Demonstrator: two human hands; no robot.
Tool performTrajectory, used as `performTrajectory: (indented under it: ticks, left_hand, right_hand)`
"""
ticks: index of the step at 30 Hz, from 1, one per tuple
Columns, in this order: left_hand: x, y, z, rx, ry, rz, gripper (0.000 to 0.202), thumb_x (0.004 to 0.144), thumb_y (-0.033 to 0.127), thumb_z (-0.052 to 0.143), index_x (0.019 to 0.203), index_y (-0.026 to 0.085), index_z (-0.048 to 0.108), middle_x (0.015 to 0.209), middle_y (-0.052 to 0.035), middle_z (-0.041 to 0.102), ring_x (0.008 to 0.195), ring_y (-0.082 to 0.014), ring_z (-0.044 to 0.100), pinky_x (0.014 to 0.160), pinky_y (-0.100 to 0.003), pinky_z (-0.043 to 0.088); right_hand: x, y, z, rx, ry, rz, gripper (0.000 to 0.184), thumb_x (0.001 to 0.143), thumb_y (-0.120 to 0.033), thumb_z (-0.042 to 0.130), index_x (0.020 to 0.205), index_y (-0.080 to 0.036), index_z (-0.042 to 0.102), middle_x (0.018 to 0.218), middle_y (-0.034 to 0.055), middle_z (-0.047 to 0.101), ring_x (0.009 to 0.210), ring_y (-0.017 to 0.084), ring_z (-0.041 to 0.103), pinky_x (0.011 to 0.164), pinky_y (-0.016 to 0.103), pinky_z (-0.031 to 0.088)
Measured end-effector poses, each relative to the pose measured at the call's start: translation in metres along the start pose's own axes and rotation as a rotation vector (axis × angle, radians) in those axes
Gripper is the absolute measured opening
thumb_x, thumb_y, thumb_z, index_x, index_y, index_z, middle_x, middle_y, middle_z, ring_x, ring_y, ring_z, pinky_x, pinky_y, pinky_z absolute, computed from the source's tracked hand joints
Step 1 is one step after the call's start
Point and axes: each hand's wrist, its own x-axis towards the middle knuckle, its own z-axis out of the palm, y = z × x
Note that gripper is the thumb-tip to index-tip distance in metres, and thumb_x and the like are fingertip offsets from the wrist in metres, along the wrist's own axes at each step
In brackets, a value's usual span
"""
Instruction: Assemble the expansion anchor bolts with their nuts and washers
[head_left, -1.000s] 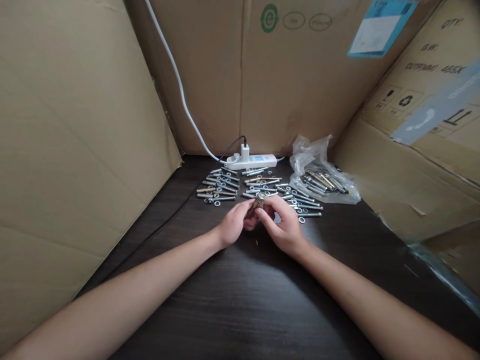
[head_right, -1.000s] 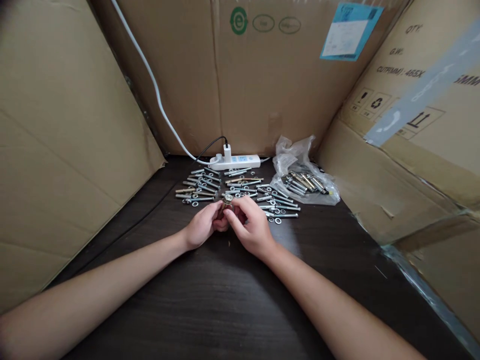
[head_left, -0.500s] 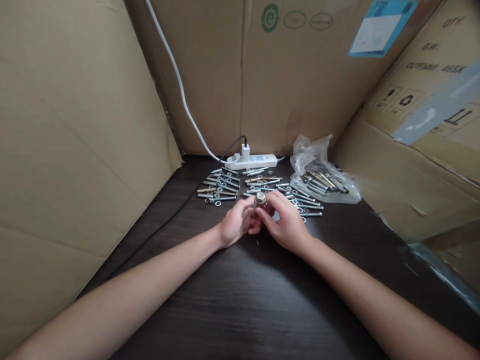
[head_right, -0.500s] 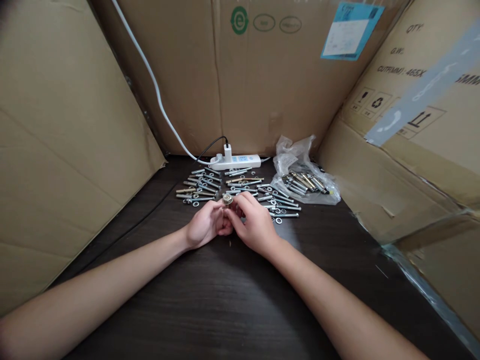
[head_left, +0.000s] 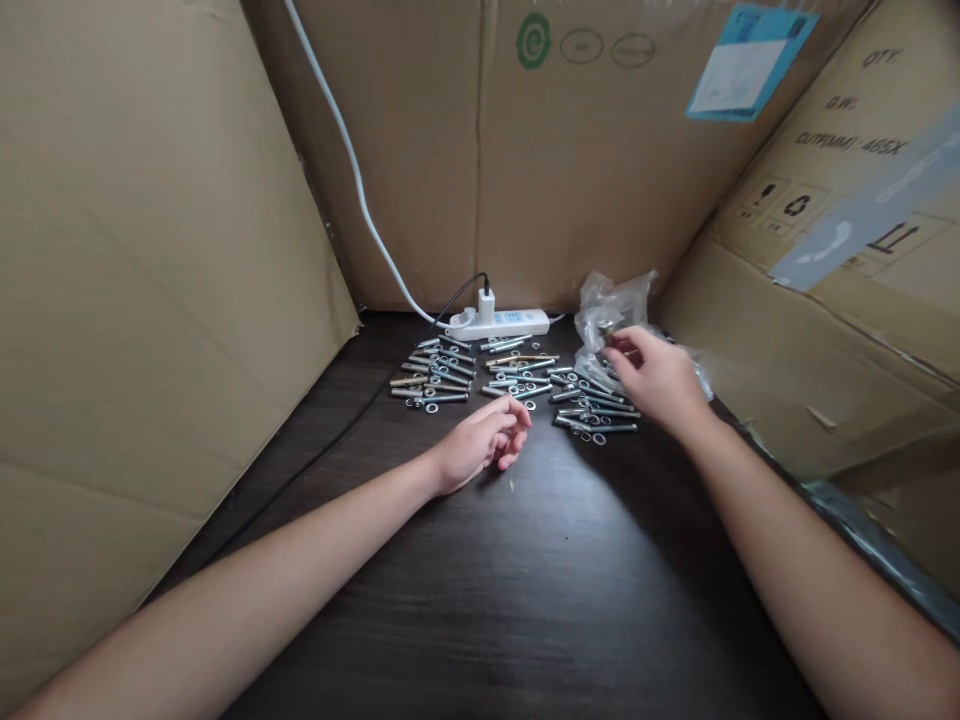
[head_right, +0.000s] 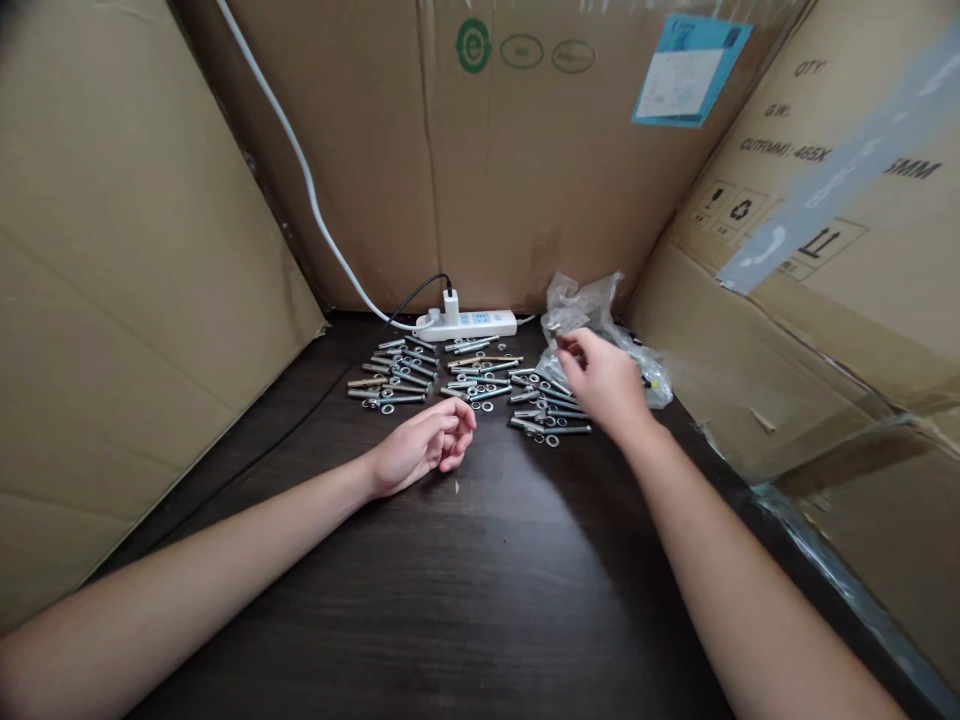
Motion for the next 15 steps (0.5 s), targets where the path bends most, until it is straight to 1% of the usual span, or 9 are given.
performTrajectory:
  ticks: [3,6,9,13,15]
  left_hand:
    - [0.0,-0.001,-0.002,0.066,-0.038,-0.026,0.009,0.084,0.021,0.04,0.083,0.015,0.046,0.064,0.0018,0.044,0.05,-0.0068,0.04,0.048,-0.02,0.03]
    - [-0.001,-0.001,-0.002,0.111,-0.047,-0.041,0.008,0.083,0.021,0.042,0.081,0.015,0.047,0.063,0.0026,0.044,0.05,-0.006,0.04,0.048,-0.019,0.029]
    - [-0.003,0.0,0.0,0.155,-0.027,-0.044,0.007,0.083,0.02,0.042,0.08,0.015,0.047,0.062,0.0033,0.044,0.049,-0.0054,0.04,0.048,-0.019,0.028]
    - [-0.004,0.002,0.003,0.215,-0.015,-0.052,0.008,0.083,0.02,0.041,0.079,0.015,0.047,0.06,0.0042,0.043,0.048,-0.0047,0.039,0.048,-0.018,0.027]
    - [-0.004,0.003,0.003,0.229,-0.02,-0.048,0.008,0.083,0.02,0.041,0.079,0.015,0.047,0.06,0.0045,0.043,0.047,-0.0044,0.038,0.048,-0.018,0.027]
  right_hand:
    - [0.006,0.043,-0.008,-0.258,0.048,0.15,0.022,0.082,-0.034,0.053,0.093,-0.019,0.064,0.085,0.0096,0.07,0.071,0.024,0.061,0.06,0.031,0.04]
    - [0.004,0.072,-0.007,-0.373,0.047,0.195,0.024,0.081,-0.032,0.052,0.093,-0.017,0.066,0.087,0.012,0.07,0.074,0.025,0.061,0.059,0.032,0.038]
    - [0.0,0.087,-0.002,-0.395,0.023,0.204,0.026,0.081,-0.033,0.05,0.093,-0.017,0.068,0.089,0.0123,0.07,0.076,0.026,0.061,0.06,0.033,0.039]
    - [-0.003,0.095,0.007,-0.37,0.021,0.186,0.031,0.083,-0.034,0.048,0.095,-0.016,0.07,0.095,0.0137,0.069,0.082,0.027,0.061,0.066,0.034,0.041]
    - [-0.003,0.097,0.009,-0.35,0.03,0.174,0.033,0.083,-0.035,0.047,0.095,-0.015,0.07,0.095,0.0146,0.068,0.083,0.027,0.06,0.069,0.035,0.042]
